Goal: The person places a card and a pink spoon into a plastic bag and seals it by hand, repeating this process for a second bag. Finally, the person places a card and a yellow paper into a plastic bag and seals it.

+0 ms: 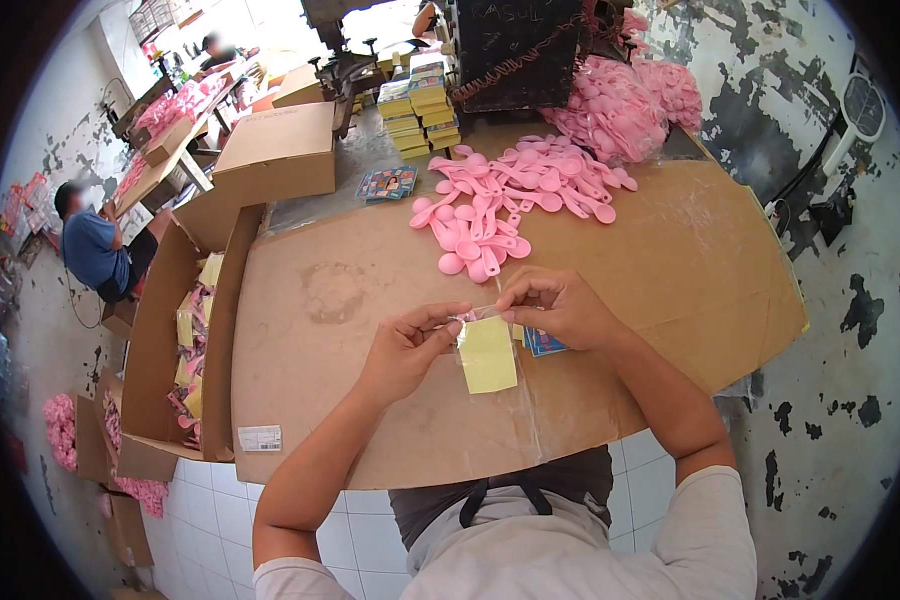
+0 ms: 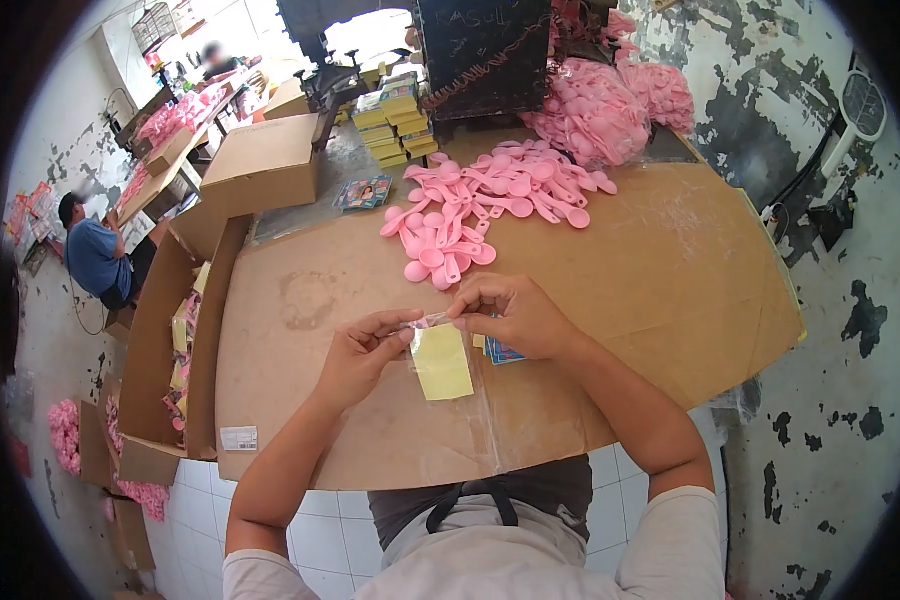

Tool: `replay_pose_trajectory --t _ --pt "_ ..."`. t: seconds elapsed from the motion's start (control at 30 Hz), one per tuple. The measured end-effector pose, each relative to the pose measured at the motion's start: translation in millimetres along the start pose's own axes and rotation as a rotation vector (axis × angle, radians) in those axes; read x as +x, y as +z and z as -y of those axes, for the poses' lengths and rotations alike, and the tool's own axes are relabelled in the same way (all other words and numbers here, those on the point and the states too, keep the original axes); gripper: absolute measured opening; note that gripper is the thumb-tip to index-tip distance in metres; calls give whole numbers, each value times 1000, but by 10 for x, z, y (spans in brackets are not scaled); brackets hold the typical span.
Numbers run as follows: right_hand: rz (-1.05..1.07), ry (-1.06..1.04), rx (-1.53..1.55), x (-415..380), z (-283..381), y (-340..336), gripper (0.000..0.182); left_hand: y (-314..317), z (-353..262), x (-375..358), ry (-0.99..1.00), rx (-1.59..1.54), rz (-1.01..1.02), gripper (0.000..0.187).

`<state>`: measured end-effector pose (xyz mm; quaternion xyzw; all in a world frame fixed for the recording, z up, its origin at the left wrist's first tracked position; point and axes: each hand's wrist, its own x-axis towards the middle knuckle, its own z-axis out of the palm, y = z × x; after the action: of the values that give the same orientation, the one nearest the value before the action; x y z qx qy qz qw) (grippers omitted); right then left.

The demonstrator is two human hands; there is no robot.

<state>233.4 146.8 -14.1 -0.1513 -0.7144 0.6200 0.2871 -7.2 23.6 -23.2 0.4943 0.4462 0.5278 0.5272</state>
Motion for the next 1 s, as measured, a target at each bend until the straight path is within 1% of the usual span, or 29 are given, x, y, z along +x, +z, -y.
replay_pose_trajectory --t 0.1,0.2,0.3,0.4,0.47,0.57,0.6,0.67,0.7,0.77,0.8,0.83,0.87,0.9,0.97,1.0 --pt "-11 38 14 7 -20 13 28 8 -14 -11 2 15 -3 31" --pt "-29 33 6 -19 98 98 42 19 -54 -20 13 30 -17 31" --pt "81 61 -44 -42 141 134 54 6 -91 -28 26 57 -32 32" --pt "90 95 10 -17 48 129 57 30 -153 -36 50 22 -47 34" --pt "91 74 18 -16 50 117 55 111 -224 -56 84 -42 -74 34" --pt "80 39 64 -25 93 126 54 45 -175 -66 60 107 42 38" --pt "76 27 84 -28 105 131 53 23 -206 -76 5 135 66 36" --pt "73 8 -86 -65 158 100 53 -32 -326 -121 -106 190 110 32" --pt "70 -2 -169 -96 207 80 53 -75 -403 -178 -101 238 60 31" --pt "57 -47 -532 -253 452 43 48 -231 -553 -359 -92 330 -43 29" --pt "47 -70 -712 -354 574 17 45 -396 -596 -479 17 431 -183 27" --pt "34 -72 -757 -460 647 -22 43 -615 -647 -623 124 532 -323 25" --pt "20 -77 -802 -568 700 -69 40 -871 -742 -758 352 676 -464 22" --pt "7 -81 -845 -671 700 -114 38 -1064 -921 -933 372 1092 -724 19" --pt "-139 -80 -906 -915 598 -199 33 -1325 -1276 -1074 781 1350 -939 18" --pt "-211 -79 -938 -1034 551 -235 30 -1516 -1312 -1147 754 1507 -949 19"
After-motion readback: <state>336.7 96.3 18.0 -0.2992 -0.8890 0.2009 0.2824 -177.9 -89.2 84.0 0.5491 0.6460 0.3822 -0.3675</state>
